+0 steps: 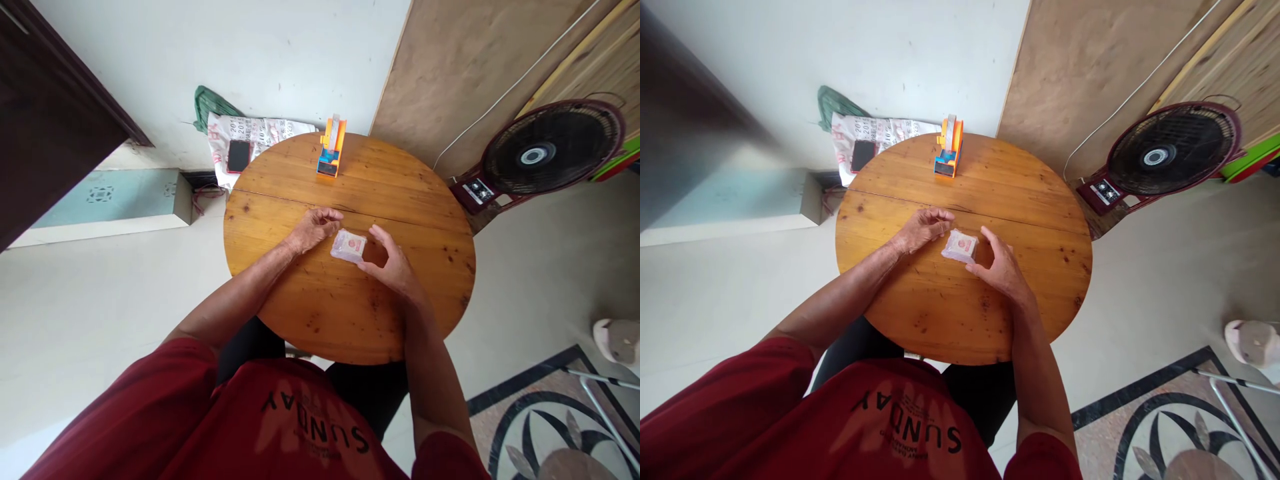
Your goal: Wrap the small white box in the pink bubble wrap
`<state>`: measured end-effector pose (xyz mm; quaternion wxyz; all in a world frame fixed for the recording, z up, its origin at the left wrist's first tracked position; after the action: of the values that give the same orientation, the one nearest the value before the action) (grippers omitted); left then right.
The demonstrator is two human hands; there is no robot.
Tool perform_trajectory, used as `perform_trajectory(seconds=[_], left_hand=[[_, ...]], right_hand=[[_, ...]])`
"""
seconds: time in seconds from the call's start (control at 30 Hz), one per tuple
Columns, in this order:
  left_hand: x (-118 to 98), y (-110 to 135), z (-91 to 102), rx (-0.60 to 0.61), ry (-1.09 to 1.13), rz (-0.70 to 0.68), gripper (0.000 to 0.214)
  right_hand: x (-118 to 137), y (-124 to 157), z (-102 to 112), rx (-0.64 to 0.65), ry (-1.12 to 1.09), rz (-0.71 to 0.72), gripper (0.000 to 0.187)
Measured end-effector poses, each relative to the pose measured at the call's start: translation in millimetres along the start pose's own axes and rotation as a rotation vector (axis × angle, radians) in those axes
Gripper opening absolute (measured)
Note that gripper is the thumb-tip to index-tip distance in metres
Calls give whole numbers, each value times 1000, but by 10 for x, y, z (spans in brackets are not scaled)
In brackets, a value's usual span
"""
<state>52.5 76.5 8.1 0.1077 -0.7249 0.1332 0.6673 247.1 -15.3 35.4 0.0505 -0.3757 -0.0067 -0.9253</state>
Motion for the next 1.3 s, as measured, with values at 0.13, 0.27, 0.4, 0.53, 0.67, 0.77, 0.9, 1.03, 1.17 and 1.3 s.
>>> perform_trajectory(seconds=[0.13,0.27,0.4,0.53,0.67,0.77,0.9,1.03,1.17,1.3], left_hand=[[-8,-2,8,1,-39,35,19],[-25,19,-42,47,0,48,22],[45,28,-109,107,85,89,30],[126,31,-158,139,123,95,35],[144,36,-192,167,145,85,32],[150,30,-209,184,158,103,35],[146,20,-223,187,176,111,37],[114,14,-202,127,218,101,35],[57,-6,-96,-3,190,72,25],[46,-27,7,-96,166,95,14]], right_hand=[[26,-22,-69,35,105,9,89],[59,-43,-103,11,128,51,87],[75,-50,-118,-23,114,87,84],[77,-56,-130,-69,113,100,76],[48,-63,-134,-136,118,98,66],[18,-74,-147,-151,109,75,64],[52,-73,-145,-90,97,67,68],[128,-21,-69,45,-2,93,78],[64,-25,46,22,-253,83,63],[-200,-135,120,-271,-212,1,38]])
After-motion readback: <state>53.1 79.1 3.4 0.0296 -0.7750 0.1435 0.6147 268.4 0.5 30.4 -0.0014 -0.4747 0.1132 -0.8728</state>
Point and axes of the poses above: each hand's wrist, its own y-axis away from the middle knuckle, its own z-axis out of the back of the hand, x = y × z, the point moved 7 cm from there along -y, towards the middle knuckle, and after that the axes turned 2 degrees about -z, right-handed, at the moved point
